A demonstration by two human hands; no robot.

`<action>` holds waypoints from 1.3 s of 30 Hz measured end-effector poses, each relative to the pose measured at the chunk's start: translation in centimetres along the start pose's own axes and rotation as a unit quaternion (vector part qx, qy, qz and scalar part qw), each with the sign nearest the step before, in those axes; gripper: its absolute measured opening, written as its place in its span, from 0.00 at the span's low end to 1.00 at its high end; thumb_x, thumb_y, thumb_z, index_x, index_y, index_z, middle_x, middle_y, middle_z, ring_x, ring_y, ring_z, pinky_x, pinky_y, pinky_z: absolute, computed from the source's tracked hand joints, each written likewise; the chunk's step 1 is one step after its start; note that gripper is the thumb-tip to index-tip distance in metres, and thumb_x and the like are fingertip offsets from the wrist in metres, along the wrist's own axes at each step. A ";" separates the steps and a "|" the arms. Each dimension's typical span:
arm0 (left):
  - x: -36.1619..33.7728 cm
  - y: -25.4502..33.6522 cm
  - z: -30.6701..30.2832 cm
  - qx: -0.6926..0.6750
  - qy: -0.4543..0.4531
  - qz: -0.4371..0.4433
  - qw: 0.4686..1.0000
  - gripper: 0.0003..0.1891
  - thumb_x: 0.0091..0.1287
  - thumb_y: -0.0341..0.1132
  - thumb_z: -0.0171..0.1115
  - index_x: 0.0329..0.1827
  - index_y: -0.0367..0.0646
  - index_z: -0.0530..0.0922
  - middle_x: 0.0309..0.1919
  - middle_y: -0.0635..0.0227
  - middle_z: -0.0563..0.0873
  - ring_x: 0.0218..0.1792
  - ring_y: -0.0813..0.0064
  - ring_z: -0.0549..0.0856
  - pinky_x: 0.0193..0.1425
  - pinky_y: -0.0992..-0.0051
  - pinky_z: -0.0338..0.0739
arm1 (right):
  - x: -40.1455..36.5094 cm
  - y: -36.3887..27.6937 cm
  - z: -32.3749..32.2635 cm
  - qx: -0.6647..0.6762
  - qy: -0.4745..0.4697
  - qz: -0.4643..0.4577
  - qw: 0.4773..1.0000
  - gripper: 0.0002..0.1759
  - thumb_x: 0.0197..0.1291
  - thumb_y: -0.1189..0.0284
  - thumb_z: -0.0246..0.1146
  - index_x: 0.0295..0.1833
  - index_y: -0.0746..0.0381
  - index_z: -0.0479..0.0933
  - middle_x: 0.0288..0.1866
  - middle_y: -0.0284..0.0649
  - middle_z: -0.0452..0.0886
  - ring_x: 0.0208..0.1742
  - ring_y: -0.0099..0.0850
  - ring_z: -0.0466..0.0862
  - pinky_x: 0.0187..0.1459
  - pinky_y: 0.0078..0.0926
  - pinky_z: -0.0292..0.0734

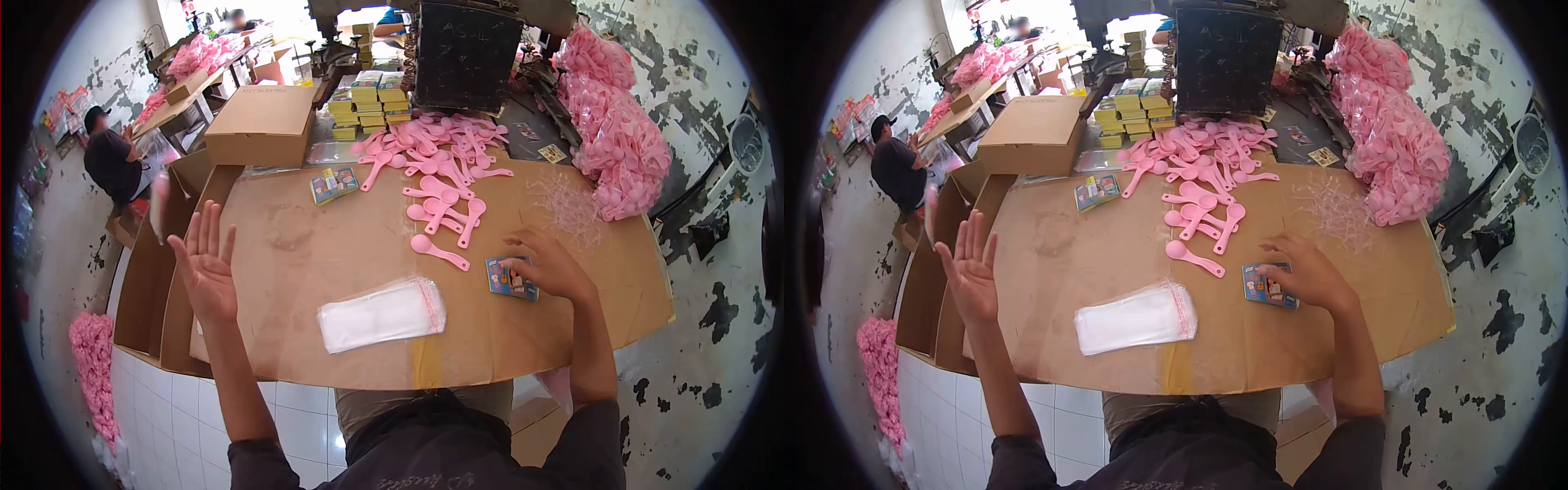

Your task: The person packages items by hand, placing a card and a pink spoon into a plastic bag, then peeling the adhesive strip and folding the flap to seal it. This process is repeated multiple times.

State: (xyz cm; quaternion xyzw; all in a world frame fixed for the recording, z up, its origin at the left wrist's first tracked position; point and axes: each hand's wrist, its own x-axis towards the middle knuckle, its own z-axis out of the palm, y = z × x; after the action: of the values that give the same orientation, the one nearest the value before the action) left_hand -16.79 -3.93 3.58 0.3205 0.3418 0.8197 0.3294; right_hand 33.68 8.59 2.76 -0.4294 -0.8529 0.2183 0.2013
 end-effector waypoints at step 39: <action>-4.7 -9.5 9.8 0.184 -0.367 -0.345 0.844 0.16 0.74 0.30 0.70 0.60 0.32 0.82 0.45 0.61 0.94 0.43 0.81 0.90 0.48 0.79 0.84 | 4.7 -6.6 6.2 0.407 0.055 -0.001 0.912 0.14 0.66 0.80 0.69 0.56 0.62 0.82 0.48 0.35 0.86 0.47 0.19 0.82 0.47 0.24 0.79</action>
State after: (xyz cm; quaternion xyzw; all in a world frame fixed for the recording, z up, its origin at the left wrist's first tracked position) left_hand -3.64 1.15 0.37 0.5140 0.4292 0.3978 0.6272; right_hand 23.47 7.68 1.98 -0.3211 -0.6778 0.5223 0.4057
